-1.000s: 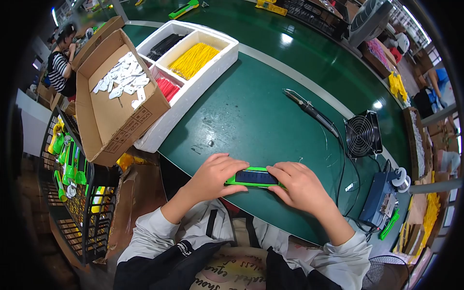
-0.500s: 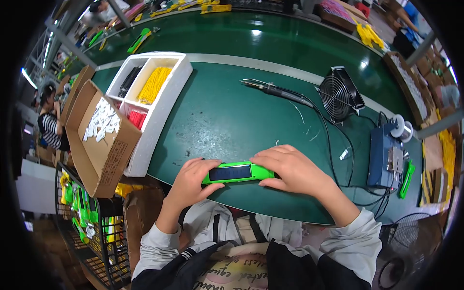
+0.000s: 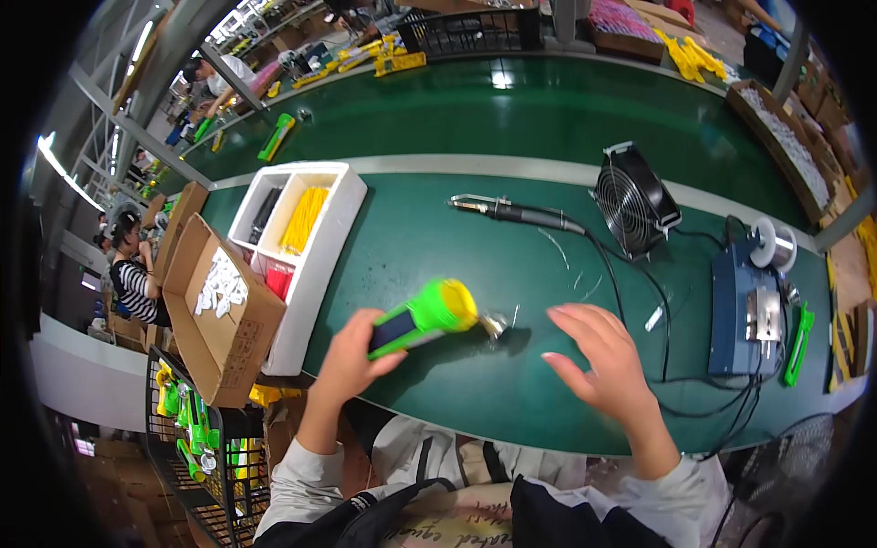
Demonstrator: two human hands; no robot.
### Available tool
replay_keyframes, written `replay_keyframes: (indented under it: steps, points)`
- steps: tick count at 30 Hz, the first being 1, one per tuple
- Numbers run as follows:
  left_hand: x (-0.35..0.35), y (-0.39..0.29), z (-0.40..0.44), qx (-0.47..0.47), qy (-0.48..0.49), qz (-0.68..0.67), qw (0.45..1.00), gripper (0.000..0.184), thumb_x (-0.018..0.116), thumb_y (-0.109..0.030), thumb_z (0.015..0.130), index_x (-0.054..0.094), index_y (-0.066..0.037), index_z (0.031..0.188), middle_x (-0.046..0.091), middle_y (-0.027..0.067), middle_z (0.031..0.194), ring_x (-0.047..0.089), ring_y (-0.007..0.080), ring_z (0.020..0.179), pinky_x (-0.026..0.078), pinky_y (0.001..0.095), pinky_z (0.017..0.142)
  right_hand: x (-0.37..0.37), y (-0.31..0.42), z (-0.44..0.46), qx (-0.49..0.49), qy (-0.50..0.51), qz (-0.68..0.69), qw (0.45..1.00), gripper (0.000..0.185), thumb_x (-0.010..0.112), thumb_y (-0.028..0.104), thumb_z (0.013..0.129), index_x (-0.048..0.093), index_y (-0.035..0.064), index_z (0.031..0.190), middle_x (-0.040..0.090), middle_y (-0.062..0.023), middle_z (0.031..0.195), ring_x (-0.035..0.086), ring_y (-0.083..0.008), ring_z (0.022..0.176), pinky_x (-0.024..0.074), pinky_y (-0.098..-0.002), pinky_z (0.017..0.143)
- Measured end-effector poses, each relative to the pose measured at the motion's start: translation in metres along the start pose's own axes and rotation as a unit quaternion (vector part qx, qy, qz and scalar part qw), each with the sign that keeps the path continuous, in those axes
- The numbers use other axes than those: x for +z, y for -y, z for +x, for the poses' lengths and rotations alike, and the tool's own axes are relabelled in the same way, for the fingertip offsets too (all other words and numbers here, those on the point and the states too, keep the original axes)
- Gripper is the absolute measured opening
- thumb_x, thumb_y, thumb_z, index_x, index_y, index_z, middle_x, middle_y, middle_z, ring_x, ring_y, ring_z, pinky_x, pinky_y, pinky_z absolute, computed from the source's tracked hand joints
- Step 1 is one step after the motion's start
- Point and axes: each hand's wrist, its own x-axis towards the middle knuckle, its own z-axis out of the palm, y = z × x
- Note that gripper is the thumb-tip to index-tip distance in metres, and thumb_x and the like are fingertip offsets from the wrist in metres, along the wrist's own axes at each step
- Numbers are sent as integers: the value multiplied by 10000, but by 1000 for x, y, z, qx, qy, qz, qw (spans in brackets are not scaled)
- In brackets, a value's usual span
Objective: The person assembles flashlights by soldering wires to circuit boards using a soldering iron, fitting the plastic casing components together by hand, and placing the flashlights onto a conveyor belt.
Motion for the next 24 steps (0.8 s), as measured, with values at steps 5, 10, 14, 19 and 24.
replay_keyframes:
  steps: [5,10,14,19,24]
  points:
    - [-40,4,112,-21,-136,53,989,408,681,-183,818,490,10,1123,552,210,989,556,364,903,454,396,793,-5,-34,-22,48,-100,-4,994,382,705,27,697,619,-5,1068,630,-164,1015,598,-347,943,475,-406,839]
    - [-17,77,314,-25,-223,83,971,396,683,-314,824,556,46,928,611,248,858,586,434,808,467,438,703,-6,-42,-22,58,-86,8,995,351,707,30,688,624,10,1028,637,-157,992,603,-343,905,480,-394,805]
    - [40,165,399,-101,-169,160,967,471,697,-377,797,555,49,940,612,253,932,597,420,894,492,474,760,-8,-46,-10,52,-112,12,992,238,678,30,735,630,8,968,649,-140,917,617,-311,830,488,-374,759]
    - [52,173,392,-185,-122,202,954,515,709,-437,768,550,-11,1010,610,177,1003,605,352,962,516,456,784,-21,-37,-10,104,-84,17,991,254,652,-11,791,620,-5,1043,638,-164,1035,601,-353,970,467,-400,869]
    - [8,134,352,-196,-28,228,953,674,690,-498,763,492,-23,1200,552,178,1162,571,343,1072,504,436,867,-22,-24,-11,105,-80,-28,991,204,632,1,814,642,1,1017,651,-162,1007,619,-327,930,483,-378,842]
